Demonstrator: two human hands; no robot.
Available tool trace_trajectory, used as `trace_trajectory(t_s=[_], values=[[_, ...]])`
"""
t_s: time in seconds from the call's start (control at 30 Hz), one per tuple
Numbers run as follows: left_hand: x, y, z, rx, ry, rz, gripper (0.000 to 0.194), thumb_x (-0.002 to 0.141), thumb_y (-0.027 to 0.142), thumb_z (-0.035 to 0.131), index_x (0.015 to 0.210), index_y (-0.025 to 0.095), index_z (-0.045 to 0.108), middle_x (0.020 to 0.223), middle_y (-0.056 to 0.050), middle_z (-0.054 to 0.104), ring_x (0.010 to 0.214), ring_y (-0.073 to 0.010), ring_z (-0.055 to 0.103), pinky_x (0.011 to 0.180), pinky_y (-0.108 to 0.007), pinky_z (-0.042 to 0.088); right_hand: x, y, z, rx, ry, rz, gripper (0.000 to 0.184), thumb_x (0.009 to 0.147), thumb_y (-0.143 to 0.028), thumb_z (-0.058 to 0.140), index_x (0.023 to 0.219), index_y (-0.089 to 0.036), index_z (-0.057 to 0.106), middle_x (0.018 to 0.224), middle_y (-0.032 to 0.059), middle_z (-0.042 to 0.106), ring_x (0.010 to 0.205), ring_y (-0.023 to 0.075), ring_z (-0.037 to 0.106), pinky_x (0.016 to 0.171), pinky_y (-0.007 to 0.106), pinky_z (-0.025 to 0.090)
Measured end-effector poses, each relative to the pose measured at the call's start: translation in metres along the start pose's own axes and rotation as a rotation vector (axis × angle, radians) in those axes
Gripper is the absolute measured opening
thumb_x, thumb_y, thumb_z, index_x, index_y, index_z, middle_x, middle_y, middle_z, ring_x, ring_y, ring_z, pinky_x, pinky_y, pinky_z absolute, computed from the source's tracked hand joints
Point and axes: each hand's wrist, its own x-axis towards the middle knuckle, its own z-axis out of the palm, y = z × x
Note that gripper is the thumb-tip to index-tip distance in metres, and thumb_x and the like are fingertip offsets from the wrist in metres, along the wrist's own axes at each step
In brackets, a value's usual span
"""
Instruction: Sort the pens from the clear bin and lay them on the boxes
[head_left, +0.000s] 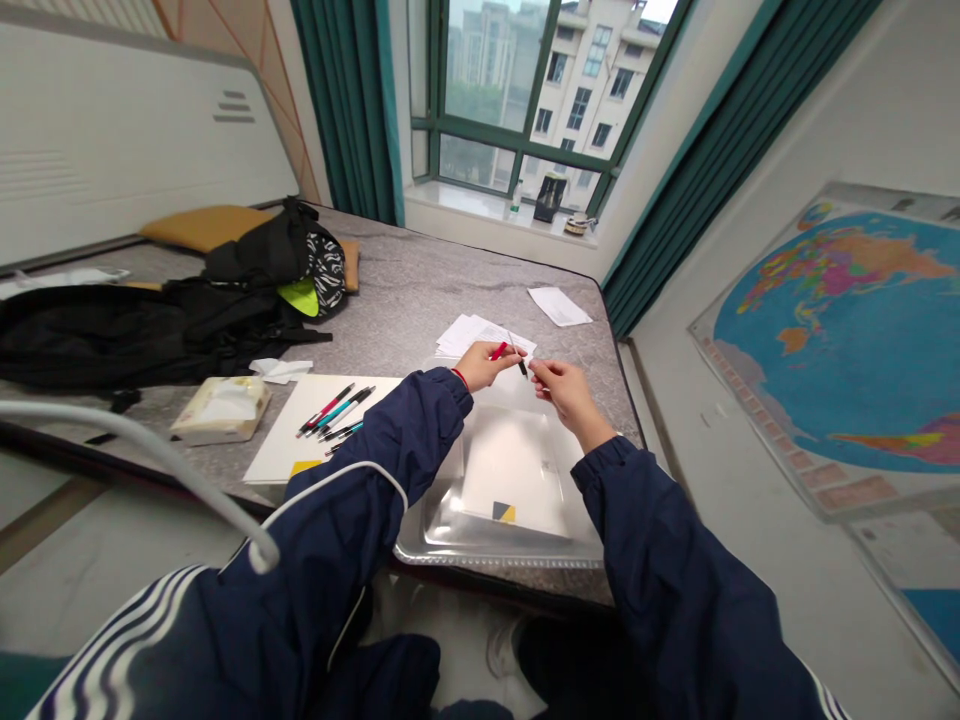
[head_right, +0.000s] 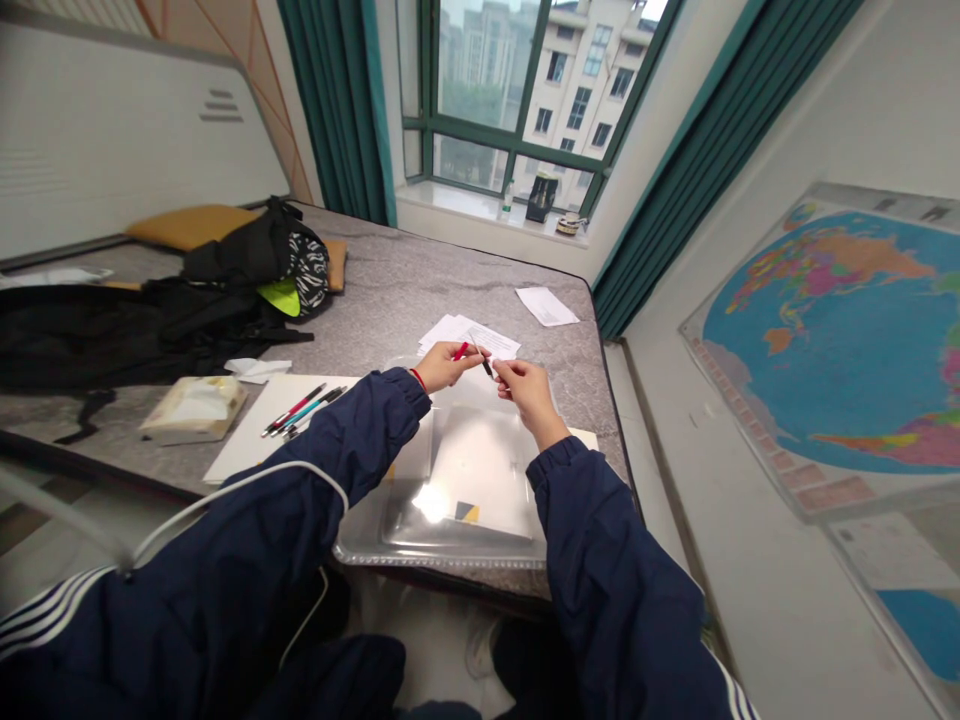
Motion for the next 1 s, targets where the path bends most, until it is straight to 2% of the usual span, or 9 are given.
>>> trace_trajectory(t_s=[0.17, 0.33, 0.43, 0.57, 0.67, 0.73, 0.8, 0.9, 1.0], values=[[-0.001, 0.003, 0.002, -0.023, -0.003, -0.022, 0.03, 0.087, 0.03, 0.062, 0.105, 0.008, 0.07, 0.057, 0.003, 0.057, 0.037, -0.0028, 0.035, 0.037, -0.018, 0.026, -0.001, -0.009, -0.002, 0.205, -0.023, 0.047, 0.017, 0.081, -0.028, 0.064, 0.094, -0.017, 0.066, 0.088, 0.0059, 0.071, 0.074, 0.0123, 0.067, 0.069, 0.024, 0.058], [-0.001, 0.004, 0.003, -0.002, -0.041, -0.025, 0.032, 0.086, 0.033, 0.063, 0.104, 0.008, 0.07, 0.063, 0.0, 0.062, 0.037, -0.0027, 0.038, 0.037, -0.017, 0.028, -0.002, -0.011, -0.005, 0.16, -0.046, 0.025, 0.02, 0.077, -0.025, 0.061, 0.096, -0.019, 0.062, 0.096, 0.0068, 0.072, 0.091, 0.0169, 0.069, 0.079, 0.029, 0.058], [-0.001, 0.003, 0.002, 0.004, -0.046, -0.011, 0.033, 0.086, 0.032, 0.061, 0.106, 0.008, 0.07, 0.079, -0.005, 0.069, 0.038, -0.0024, 0.038, 0.038, -0.018, 0.03, -0.001, -0.009, -0.005, 0.167, -0.018, 0.027, 0.017, 0.073, -0.026, 0.062, 0.089, -0.02, 0.059, 0.091, 0.0057, 0.07, 0.087, 0.0163, 0.068, 0.076, 0.028, 0.057], [-0.001, 0.0, 0.002, 0.004, -0.063, -0.004, 0.031, 0.085, 0.031, 0.061, 0.104, 0.008, 0.071, 0.101, -0.01, 0.072, 0.04, -0.0013, 0.039, 0.038, -0.018, 0.03, 0.002, -0.003, -0.003, 0.224, 0.036, 0.048, 0.013, 0.066, -0.02, 0.061, 0.073, -0.02, 0.051, 0.075, 0.0023, 0.064, 0.064, 0.0115, 0.059, 0.059, 0.022, 0.051], [-0.001, 0.0, 0.002, 0.002, -0.068, -0.003, 0.03, 0.084, 0.03, 0.061, 0.102, 0.008, 0.071, 0.104, -0.011, 0.072, 0.04, -0.001, 0.038, 0.036, -0.018, 0.029, 0.005, 0.001, 0.0, 0.105, 0.133, 0.066, 0.008, 0.066, -0.02, 0.053, 0.07, -0.021, 0.046, 0.06, -0.0013, 0.055, 0.049, 0.0098, 0.045, 0.045, 0.02, 0.04], [-0.001, 0.001, 0.002, 0.0, -0.055, 0.0, 0.03, 0.084, 0.031, 0.062, 0.101, 0.008, 0.072, 0.105, -0.011, 0.072, 0.04, -0.0011, 0.039, 0.036, -0.018, 0.029, 0.006, 0.004, 0.002, -0.043, 0.148, 0.039, 0.004, 0.07, -0.023, 0.049, 0.073, -0.021, 0.05, 0.057, -0.0026, 0.052, 0.046, 0.0106, 0.042, 0.042, 0.02, 0.035], [-0.001, 0.003, 0.001, -0.01, -0.029, 0.005, 0.031, 0.083, 0.032, 0.062, 0.103, 0.009, 0.072, 0.101, -0.009, 0.072, 0.041, -0.0014, 0.039, 0.037, -0.018, 0.029, 0.005, 0.006, 0.003, -0.206, 0.098, -0.038, 0.012, 0.073, -0.027, 0.049, 0.078, -0.02, 0.057, 0.061, -0.0016, 0.056, 0.052, 0.012, 0.047, 0.046, 0.021, 0.038], [-0.001, 0.004, -0.001, -0.031, -0.004, -0.009, 0.037, 0.084, 0.035, 0.063, 0.11, 0.009, 0.071, 0.078, -0.004, 0.07, 0.04, -0.0027, 0.037, 0.039, -0.019, 0.03, 0.003, 0.007, 0.003, -0.397, 0.021, -0.211, 0.024, 0.076, -0.038, 0.057, 0.087, -0.018, 0.065, 0.077, 0.0021, 0.066, 0.069, 0.0152, 0.058, 0.062, 0.025, 0.047], [-0.001, 0.004, -0.001, -0.059, -0.021, -0.028, 0.041, 0.083, 0.038, 0.064, 0.112, 0.009, 0.071, 0.061, 0.0, 0.062, 0.039, -0.0044, 0.037, 0.04, -0.02, 0.031, 0.004, 0.01, 0.002, -0.505, -0.012, -0.332, 0.036, 0.077, -0.046, 0.062, 0.097, -0.018, 0.069, 0.088, 0.0044, 0.071, 0.078, 0.0171, 0.061, 0.074, 0.028, 0.048]])
